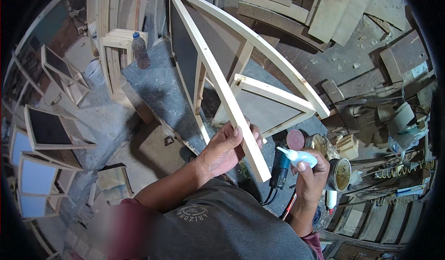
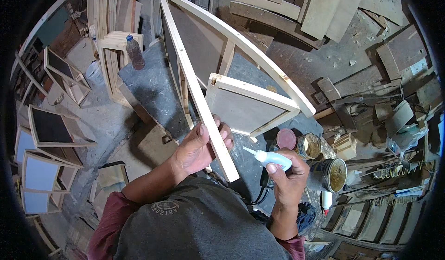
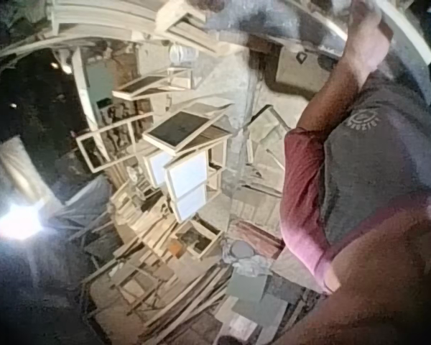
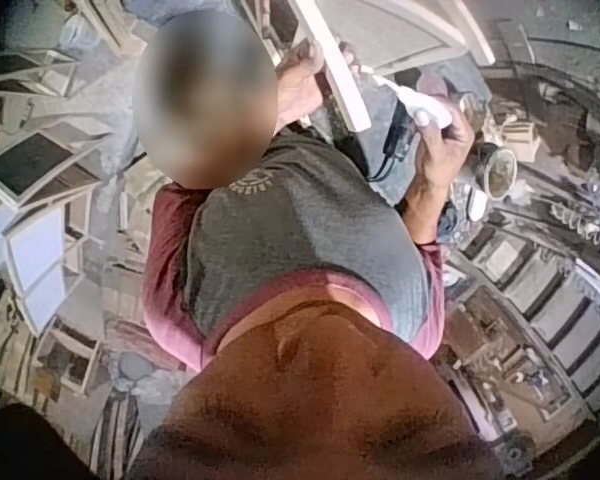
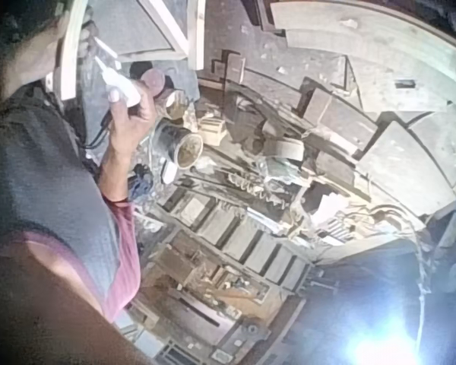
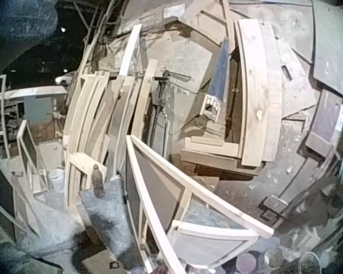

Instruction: Assembling and gluing small wooden chalkboard frames in a workshop.

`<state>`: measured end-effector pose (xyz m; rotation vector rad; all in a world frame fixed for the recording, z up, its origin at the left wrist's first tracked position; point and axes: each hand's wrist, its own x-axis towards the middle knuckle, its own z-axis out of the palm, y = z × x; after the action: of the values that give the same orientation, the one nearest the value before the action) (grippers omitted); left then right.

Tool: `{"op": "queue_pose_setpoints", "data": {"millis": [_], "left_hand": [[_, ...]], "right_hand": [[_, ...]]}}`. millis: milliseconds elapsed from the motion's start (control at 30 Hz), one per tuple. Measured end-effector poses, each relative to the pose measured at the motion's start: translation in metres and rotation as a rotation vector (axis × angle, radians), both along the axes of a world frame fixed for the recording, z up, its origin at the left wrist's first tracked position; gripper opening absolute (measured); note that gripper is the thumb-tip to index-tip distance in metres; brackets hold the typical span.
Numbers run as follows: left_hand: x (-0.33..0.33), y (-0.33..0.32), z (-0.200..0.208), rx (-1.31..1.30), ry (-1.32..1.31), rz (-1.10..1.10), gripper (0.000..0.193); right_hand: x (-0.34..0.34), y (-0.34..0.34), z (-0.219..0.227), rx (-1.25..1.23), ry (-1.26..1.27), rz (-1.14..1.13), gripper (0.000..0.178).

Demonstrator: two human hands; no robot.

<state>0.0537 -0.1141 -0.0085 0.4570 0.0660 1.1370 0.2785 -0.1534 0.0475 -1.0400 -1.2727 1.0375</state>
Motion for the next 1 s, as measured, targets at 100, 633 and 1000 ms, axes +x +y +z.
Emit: {"op": "queue_pose_setpoints", "data": {"millis": [100,633,1000], "left_hand": [[0.0,0.0,0.002,0.023,0.024,0.023,0.036],[0.001,-0.004,0.004,0.014,0.059,0.06,0.038],[0.001,-0.001,-0.007,0.025,0.118,0.09,0.049]], "right_hand": [[0.003,-0.001,-0.003,-0.019,0.018,-0.013,0.02],[0.026,0.023,-0.154,-0.213,-0.038,-0.124,0.023],[0.043,0.019,-0.329,-0.273,-0.283,-0.341,0.025]]}}
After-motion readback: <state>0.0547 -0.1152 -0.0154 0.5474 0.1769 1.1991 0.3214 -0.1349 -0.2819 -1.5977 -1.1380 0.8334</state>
